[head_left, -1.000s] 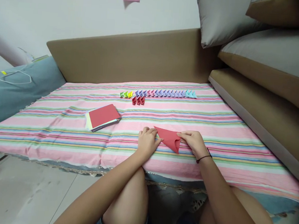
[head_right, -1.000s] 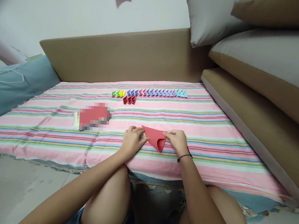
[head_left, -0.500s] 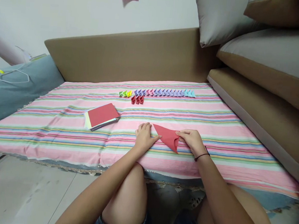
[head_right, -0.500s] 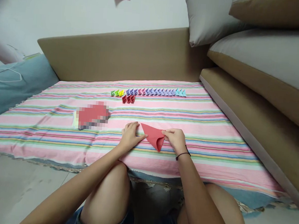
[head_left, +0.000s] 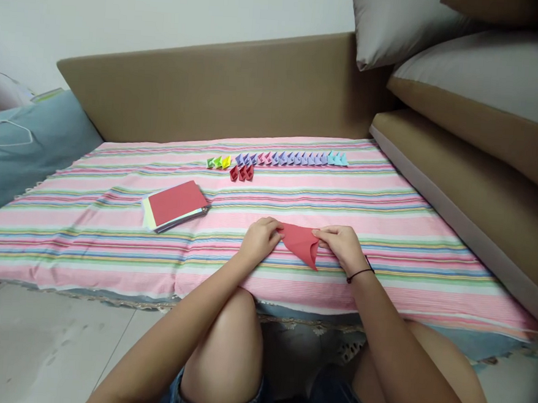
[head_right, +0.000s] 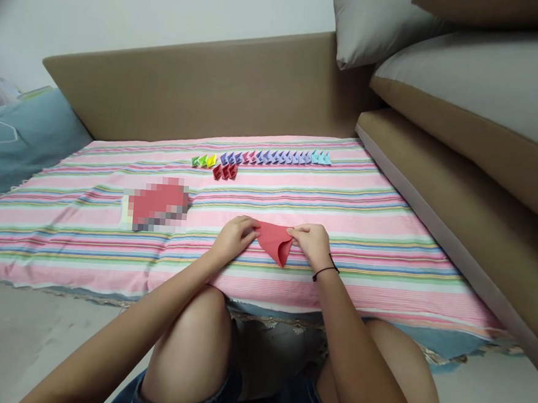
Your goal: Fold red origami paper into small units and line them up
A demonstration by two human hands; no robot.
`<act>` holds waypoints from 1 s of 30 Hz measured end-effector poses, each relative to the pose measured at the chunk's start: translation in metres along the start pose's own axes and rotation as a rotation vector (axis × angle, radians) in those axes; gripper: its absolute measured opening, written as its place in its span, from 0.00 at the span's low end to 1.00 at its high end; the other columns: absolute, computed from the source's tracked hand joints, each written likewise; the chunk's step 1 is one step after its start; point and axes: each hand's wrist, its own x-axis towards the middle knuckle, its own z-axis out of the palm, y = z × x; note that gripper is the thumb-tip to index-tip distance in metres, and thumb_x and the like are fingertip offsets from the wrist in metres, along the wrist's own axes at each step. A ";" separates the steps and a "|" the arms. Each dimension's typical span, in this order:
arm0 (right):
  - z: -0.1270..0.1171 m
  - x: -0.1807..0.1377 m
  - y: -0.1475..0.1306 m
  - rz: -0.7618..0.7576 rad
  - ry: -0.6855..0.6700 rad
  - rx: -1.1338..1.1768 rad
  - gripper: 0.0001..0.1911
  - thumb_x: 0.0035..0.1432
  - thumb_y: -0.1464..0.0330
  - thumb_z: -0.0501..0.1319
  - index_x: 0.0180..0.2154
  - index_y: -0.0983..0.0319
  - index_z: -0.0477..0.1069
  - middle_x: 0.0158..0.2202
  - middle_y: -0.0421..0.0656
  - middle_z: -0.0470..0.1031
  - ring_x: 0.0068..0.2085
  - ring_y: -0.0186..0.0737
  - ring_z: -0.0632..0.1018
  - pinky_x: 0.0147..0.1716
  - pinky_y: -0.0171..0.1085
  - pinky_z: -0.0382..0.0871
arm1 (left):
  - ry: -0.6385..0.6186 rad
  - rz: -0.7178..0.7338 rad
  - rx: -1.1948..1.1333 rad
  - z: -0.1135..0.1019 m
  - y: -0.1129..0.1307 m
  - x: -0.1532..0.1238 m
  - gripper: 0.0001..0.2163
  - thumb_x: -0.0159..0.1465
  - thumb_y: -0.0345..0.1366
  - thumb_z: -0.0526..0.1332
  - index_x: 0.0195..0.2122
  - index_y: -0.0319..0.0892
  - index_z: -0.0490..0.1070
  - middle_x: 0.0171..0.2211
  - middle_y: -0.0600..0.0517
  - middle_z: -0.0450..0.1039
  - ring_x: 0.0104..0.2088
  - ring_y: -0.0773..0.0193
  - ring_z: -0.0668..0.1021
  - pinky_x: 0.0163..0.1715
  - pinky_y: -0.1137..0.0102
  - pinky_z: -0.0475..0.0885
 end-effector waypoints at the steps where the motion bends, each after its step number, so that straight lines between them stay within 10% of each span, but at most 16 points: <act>1: 0.000 0.000 0.000 0.001 0.004 0.002 0.06 0.37 0.69 0.70 0.23 0.64 0.77 0.25 0.43 0.80 0.27 0.39 0.80 0.29 0.33 0.75 | -0.009 0.000 -0.001 -0.001 0.001 -0.001 0.08 0.59 0.34 0.60 0.40 0.42 0.73 0.40 0.46 0.74 0.43 0.57 0.74 0.45 0.62 0.68; 30: -0.002 0.000 -0.001 -0.022 0.009 -0.057 0.11 0.36 0.65 0.71 0.23 0.65 0.76 0.23 0.42 0.78 0.27 0.38 0.79 0.28 0.32 0.74 | -0.148 -0.070 0.138 0.001 0.031 -0.018 0.40 0.46 0.59 0.64 0.54 0.39 0.59 0.55 0.39 0.62 0.56 0.47 0.65 0.53 0.54 0.58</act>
